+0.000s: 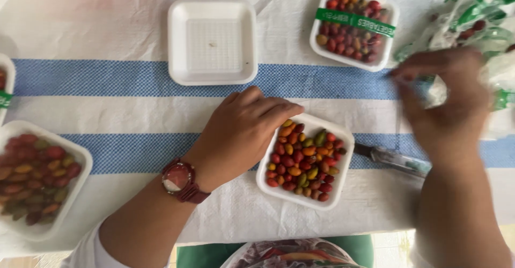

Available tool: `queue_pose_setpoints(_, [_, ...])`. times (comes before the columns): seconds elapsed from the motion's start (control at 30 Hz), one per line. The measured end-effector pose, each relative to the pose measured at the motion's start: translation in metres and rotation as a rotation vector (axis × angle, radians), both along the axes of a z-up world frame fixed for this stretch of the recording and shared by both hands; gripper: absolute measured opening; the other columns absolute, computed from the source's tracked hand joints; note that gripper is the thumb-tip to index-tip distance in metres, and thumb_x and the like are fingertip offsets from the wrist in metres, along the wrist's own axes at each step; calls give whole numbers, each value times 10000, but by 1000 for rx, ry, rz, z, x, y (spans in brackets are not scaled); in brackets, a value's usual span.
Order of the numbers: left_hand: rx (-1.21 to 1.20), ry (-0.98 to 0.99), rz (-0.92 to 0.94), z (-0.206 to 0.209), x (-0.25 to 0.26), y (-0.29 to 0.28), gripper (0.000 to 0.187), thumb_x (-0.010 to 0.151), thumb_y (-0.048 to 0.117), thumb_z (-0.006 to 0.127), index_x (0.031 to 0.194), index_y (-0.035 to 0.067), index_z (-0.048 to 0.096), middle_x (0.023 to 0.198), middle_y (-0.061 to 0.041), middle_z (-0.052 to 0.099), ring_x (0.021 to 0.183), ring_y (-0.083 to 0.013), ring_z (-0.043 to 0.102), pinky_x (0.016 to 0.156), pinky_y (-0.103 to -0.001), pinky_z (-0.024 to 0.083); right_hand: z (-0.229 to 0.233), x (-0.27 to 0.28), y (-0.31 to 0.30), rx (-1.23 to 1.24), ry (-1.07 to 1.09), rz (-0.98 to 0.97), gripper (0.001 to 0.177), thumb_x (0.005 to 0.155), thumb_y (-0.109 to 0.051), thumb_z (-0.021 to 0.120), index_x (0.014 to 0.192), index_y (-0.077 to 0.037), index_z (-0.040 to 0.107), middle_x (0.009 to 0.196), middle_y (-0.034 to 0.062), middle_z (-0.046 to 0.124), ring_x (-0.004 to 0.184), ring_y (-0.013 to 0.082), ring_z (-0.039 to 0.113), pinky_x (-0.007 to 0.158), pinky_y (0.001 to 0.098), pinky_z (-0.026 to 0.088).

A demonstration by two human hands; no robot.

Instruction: Packing small red and green fruits into white styrofoam trays

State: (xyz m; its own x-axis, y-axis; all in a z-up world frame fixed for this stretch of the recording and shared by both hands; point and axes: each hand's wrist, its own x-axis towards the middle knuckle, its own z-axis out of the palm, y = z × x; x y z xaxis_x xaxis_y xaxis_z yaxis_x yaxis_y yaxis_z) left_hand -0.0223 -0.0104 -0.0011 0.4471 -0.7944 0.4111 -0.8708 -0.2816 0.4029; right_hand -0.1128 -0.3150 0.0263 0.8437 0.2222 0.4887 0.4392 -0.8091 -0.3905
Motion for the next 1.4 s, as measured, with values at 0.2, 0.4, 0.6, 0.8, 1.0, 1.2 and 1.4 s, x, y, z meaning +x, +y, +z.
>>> queue_pose_setpoints(0.2, [22,-12,18,-4,-1,3,401,878,-25,647,1252,116,672,1149,-18,754,921,-286,589,722,-452,503,-34,-20,-73,45,-87,-313,172,1292,345,611,1302,178,653,1337,290,628,1218,365,620,1078,423,503])
queue_pose_setpoints(0.4, [23,-1,23,-6,-1,3,402,873,17,700,1258,129,665,1192,-18,741,943,-269,597,768,-436,512,-29,-13,-57,-76,5,-410,255,1513,48,487,1481,196,692,1347,168,641,1189,217,596,940,295,415])
queue_pose_setpoints(0.6, [26,-14,29,-6,0,3,360,906,58,687,1259,123,662,1174,-39,701,985,-283,602,796,-435,519,-2,7,42,2,201,94,166,886,6,822,1027,-75,787,1014,91,672,997,228,596,936,401,428])
queue_pose_setpoints(0.8, [9,-41,37,-4,0,3,354,917,22,639,1250,133,682,1149,-29,688,944,-290,587,776,-429,503,-4,9,58,-24,370,247,133,858,-154,768,991,-155,778,1066,77,615,984,268,540,903,424,428])
queue_pose_setpoints(1.0, [5,-77,36,-7,-1,4,355,906,34,663,1246,134,679,1148,-25,670,960,-285,587,781,-426,509,-11,10,64,-53,298,221,180,862,-281,793,975,-151,739,1029,49,648,980,239,586,939,432,368])
queue_pose_setpoints(1.2, [3,-75,46,-7,0,4,339,914,91,702,1249,134,680,1158,-40,687,1000,-294,610,785,-434,531,1,7,57,25,353,247,136,804,-108,836,932,-121,796,973,11,681,971,188,598,924,369,463])
queue_pose_setpoints(1.4, [-20,-96,47,-6,0,4,338,904,40,654,1216,163,691,1116,-9,669,959,-280,591,782,-421,506,-5,3,59,-175,401,280,142,778,-300,821,897,-236,779,1002,-30,646,919,223,554,943,458,337])
